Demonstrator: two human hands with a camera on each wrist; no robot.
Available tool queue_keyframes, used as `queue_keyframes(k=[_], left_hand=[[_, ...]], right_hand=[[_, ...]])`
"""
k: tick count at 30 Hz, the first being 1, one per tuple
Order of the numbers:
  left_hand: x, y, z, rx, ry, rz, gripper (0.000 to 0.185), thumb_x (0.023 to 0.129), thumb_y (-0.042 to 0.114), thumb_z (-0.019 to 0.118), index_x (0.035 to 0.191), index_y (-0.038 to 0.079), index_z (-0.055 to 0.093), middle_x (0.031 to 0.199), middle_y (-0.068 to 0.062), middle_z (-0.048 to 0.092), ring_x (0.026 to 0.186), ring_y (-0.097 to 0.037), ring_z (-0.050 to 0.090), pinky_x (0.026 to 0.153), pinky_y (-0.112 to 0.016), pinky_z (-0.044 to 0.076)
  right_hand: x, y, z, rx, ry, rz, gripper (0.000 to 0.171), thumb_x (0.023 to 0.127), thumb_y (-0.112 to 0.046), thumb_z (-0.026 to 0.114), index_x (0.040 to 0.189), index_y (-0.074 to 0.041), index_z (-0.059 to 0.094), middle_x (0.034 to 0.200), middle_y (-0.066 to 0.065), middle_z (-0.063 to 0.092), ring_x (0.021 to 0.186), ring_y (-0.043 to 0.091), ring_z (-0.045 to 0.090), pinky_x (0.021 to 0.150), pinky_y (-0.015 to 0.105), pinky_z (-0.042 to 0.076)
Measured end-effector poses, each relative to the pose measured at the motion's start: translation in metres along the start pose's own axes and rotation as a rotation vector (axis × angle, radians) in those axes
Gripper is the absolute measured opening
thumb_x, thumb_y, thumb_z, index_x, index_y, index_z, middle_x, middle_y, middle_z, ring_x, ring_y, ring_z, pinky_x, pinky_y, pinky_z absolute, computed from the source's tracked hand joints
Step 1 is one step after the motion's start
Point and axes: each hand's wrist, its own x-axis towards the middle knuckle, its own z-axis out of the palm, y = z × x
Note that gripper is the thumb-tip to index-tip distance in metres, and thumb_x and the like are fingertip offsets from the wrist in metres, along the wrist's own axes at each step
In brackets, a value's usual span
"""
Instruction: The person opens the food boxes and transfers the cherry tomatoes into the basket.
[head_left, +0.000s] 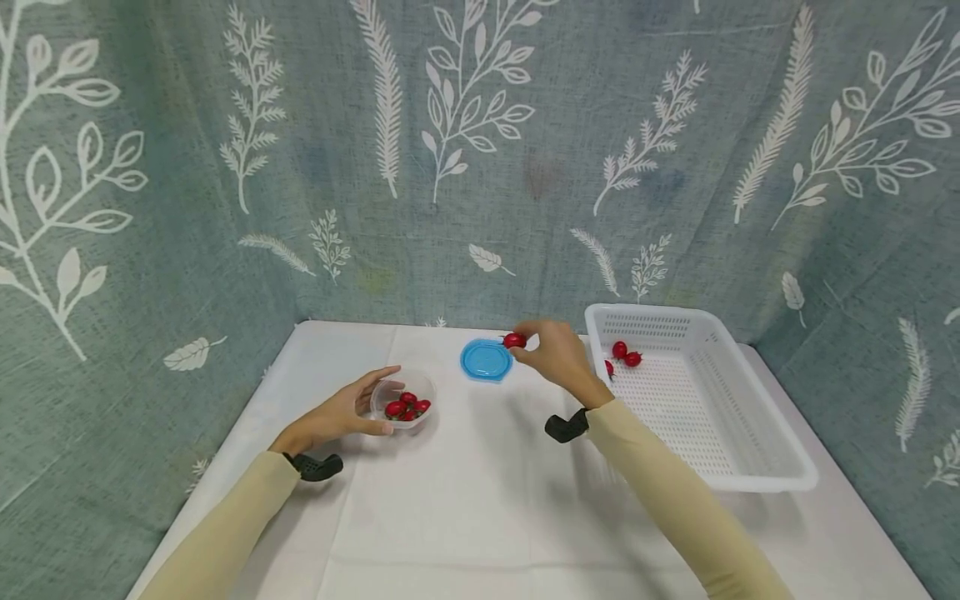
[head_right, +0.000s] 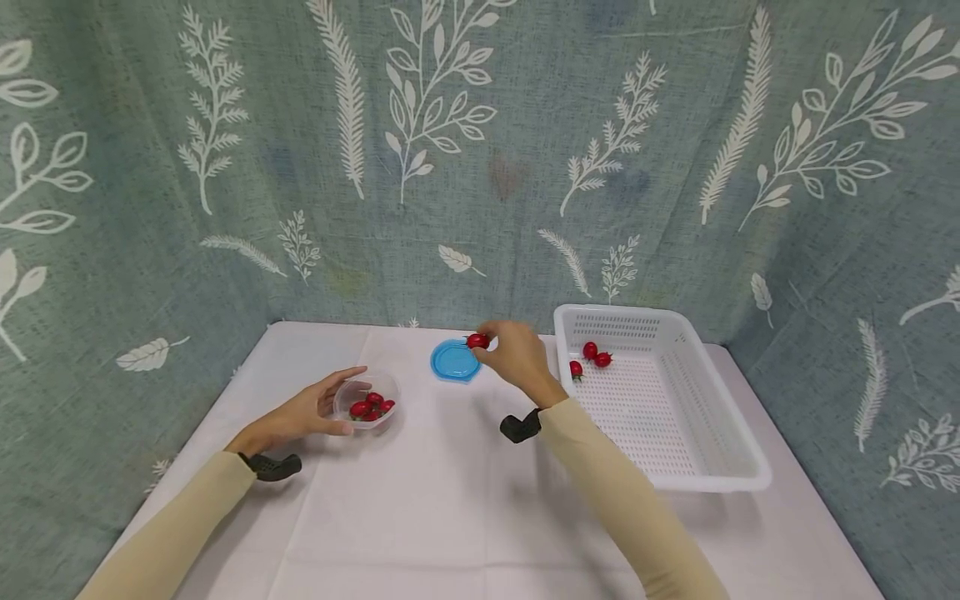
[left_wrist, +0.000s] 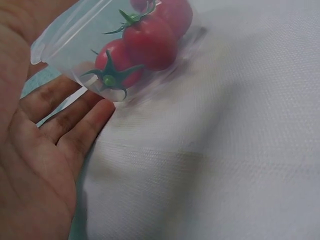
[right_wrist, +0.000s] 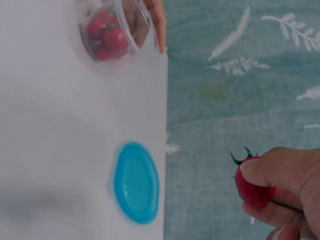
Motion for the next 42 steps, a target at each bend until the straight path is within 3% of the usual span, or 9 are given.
queue_keyframes(k=[4, 11, 20, 27, 35, 42], left_hand=[[0.0, -0.002, 0.001, -0.02, 0.001, -0.001, 0.102, 0.086, 0.026, 0.087, 0.165, 0.032, 0.023, 0.165, 0.001, 0.032, 0.157, -0.033, 0.009, 0.122, -0.062, 0.018], [0.004, -0.003, 0.003, -0.022, -0.003, 0.008, 0.103, 0.086, 0.025, 0.087, 0.165, 0.032, 0.022, 0.168, 0.001, 0.023, 0.157, -0.033, 0.006, 0.122, -0.062, 0.018], [0.005, -0.001, 0.001, -0.057, -0.021, 0.015, 0.102, 0.088, 0.022, 0.085, 0.166, 0.031, 0.02, 0.166, 0.001, 0.029, 0.158, -0.03, 0.005, 0.123, -0.061, 0.016], [0.005, -0.001, 0.002, -0.071, -0.029, 0.021, 0.103, 0.087, 0.021, 0.086, 0.166, 0.031, 0.02, 0.165, 0.0, 0.03, 0.158, -0.029, 0.006, 0.123, -0.06, 0.017], [0.001, -0.002, 0.003, -0.07, -0.024, 0.006, 0.105, 0.087, 0.021, 0.086, 0.166, 0.031, 0.019, 0.165, 0.0, 0.03, 0.158, -0.029, 0.004, 0.123, -0.059, 0.016], [0.0, -0.003, 0.002, -0.07, -0.012, -0.002, 0.104, 0.086, 0.021, 0.087, 0.166, 0.032, 0.02, 0.169, 0.0, 0.019, 0.158, -0.032, 0.002, 0.123, -0.06, 0.016]], right_hand=[[-0.004, 0.014, -0.011, -0.003, 0.018, 0.004, 0.025, 0.093, -0.024, 0.078, 0.116, -0.014, 0.078, 0.101, 0.001, 0.075, 0.075, 0.019, 0.059, 0.049, 0.028, 0.037], [-0.014, 0.04, -0.034, -0.02, 0.065, 0.063, 0.029, 0.093, -0.025, 0.078, 0.119, -0.012, 0.078, 0.106, 0.004, 0.076, 0.094, 0.028, 0.068, 0.064, 0.034, 0.049], [-0.03, 0.072, -0.059, -0.034, 0.065, 0.118, 0.036, 0.094, -0.023, 0.077, 0.124, -0.004, 0.073, 0.107, 0.013, 0.075, 0.061, 0.019, 0.057, 0.053, 0.033, 0.041], [-0.043, 0.099, -0.07, -0.061, 0.061, 0.167, 0.034, 0.094, -0.024, 0.076, 0.121, -0.003, 0.075, 0.105, 0.014, 0.074, 0.084, 0.028, 0.067, 0.062, 0.036, 0.051], [-0.056, 0.134, -0.081, -0.102, 0.027, 0.197, 0.032, 0.093, -0.022, 0.076, 0.116, 0.0, 0.075, 0.104, 0.017, 0.075, 0.1, 0.038, 0.068, 0.081, 0.054, 0.055], [-0.067, 0.154, -0.087, -0.132, -0.033, 0.259, 0.037, 0.092, -0.023, 0.077, 0.114, 0.007, 0.073, 0.101, 0.02, 0.075, 0.091, 0.037, 0.069, 0.075, 0.052, 0.057]])
